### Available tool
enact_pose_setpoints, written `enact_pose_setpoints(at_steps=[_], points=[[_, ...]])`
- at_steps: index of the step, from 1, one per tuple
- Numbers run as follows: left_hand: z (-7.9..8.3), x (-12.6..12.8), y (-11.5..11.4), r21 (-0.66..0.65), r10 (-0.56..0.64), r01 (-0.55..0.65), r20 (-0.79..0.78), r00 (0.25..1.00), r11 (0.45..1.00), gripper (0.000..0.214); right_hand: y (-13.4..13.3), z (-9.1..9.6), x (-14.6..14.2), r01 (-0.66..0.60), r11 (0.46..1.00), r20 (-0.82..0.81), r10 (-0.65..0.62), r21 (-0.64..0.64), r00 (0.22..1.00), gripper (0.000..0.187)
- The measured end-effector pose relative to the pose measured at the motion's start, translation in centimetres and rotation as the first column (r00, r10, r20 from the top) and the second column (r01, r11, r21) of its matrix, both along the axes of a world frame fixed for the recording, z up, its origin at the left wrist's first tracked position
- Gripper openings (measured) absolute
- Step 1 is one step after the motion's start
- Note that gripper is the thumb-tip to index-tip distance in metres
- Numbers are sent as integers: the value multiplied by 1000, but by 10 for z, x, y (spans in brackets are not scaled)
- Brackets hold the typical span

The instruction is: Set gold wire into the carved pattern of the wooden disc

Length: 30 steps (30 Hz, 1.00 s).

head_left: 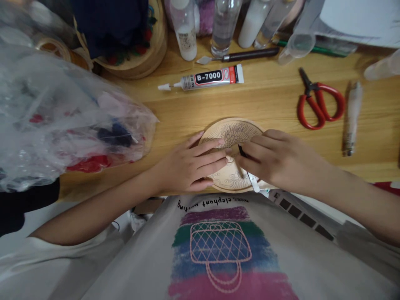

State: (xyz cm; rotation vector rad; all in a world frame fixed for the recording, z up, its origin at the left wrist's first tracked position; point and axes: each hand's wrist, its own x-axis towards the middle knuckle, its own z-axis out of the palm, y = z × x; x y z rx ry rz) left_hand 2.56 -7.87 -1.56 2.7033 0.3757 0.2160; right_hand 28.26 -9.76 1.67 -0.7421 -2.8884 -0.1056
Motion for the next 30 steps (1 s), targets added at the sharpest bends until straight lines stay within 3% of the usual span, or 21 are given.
enact_pose_setpoints(at_steps=[16,30], points=[[0,1,1,15,-18,18,-20,1000,1000,42,11,11,2,-34,994,106,45,-102,993,27],[0,1,1,9,-12,12,-9,1000,1000,42,13,13,0,-55,994,113,65,-90,991,29]])
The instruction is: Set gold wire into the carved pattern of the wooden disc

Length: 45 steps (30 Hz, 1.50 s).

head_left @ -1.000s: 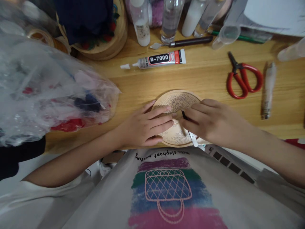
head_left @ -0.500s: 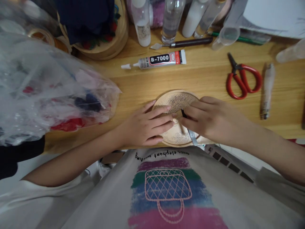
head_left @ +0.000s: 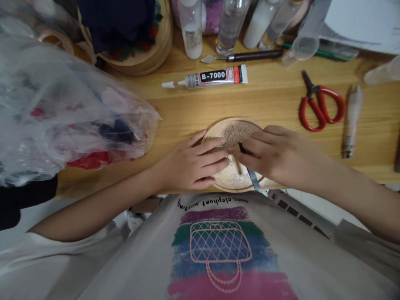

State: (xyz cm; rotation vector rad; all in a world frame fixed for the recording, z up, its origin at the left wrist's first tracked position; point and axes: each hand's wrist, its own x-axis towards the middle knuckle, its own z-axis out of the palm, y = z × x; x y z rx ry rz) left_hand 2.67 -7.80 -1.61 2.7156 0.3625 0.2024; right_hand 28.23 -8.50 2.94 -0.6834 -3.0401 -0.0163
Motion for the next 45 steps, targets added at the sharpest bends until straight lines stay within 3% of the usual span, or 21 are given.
enact_pose_setpoints(at_steps=[28,36,45], points=[[-1,0,-1,68,-11,11,12,1000,998,41,-5,-3,0,35,996,5,-35,-78,999,29],[1,0,-1,-52,26,-26,11,1000,998,45,-5,-2,0,34,997,8,-33,-65,999,29],[2,0,0,-22,1,-1,-9,1000,1000,42,-6,-3,-2,27,999,-36,-28,-41,999,27]])
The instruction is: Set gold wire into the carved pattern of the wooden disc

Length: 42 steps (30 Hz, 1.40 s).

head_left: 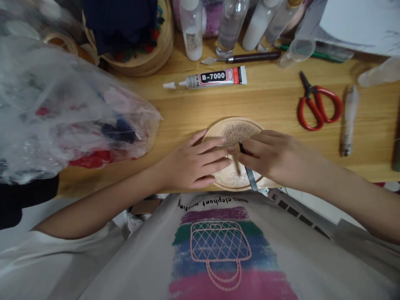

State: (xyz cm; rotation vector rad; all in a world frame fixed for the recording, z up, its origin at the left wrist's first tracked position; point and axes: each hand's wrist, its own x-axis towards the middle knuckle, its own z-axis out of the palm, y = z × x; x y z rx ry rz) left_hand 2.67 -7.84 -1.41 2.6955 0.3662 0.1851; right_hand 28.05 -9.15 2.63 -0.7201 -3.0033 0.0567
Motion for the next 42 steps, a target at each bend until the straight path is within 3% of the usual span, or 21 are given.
enact_pose_setpoints(at_steps=[23,27,35,42], points=[[1,0,1,-29,6,-6,-2,1000,1000,42,-1,0,2,37,997,58,-41,66,997,29],[0,0,1,-33,5,-5,7,1000,999,41,-11,-5,2,150,985,9,-151,81,988,32],[-2,0,2,-3,2,-2,15,1000,1000,40,-22,5,5,380,921,111,-371,-83,922,32],[0,0,8,-5,-47,47,21,999,999,40,-31,2,5,439,892,29,-438,-109,898,30]])
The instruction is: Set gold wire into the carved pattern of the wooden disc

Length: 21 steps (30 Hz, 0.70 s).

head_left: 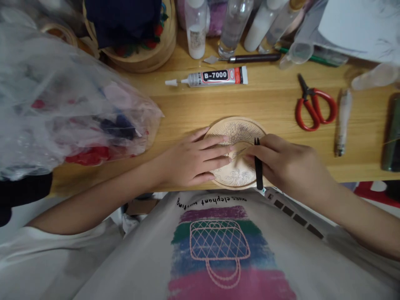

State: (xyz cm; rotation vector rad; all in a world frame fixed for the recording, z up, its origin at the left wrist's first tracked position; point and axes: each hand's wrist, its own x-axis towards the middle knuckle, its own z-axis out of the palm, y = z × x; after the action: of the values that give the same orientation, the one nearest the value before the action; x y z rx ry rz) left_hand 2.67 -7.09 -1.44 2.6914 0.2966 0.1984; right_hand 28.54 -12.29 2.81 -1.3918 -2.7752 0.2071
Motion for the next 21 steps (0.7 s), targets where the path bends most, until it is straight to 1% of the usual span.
enact_pose_setpoints(at_steps=[6,8,11,14,17,21], points=[[-1,-1,12,5,-89,89,-28,996,996,41,-11,-2,-3,127,991,-74,-123,50,990,21],[-1,-1,16,1,-115,115,-30,993,993,41,-15,-3,-3,151,986,-94,-144,70,985,19],[-3,-1,18,-7,-129,129,-33,991,992,41,-18,-5,-5,167,984,-86,-161,63,983,21],[-4,0,18,-12,-126,126,-23,992,992,42,-17,-7,-8,129,990,-84,-124,59,989,25],[-4,0,17,-24,-124,124,9,992,992,41,-14,-6,-10,58,993,-79,-50,104,996,29],[-4,-1,17,-58,-114,115,19,993,992,41,-8,-4,-11,9,989,-12,-7,147,1000,34]])
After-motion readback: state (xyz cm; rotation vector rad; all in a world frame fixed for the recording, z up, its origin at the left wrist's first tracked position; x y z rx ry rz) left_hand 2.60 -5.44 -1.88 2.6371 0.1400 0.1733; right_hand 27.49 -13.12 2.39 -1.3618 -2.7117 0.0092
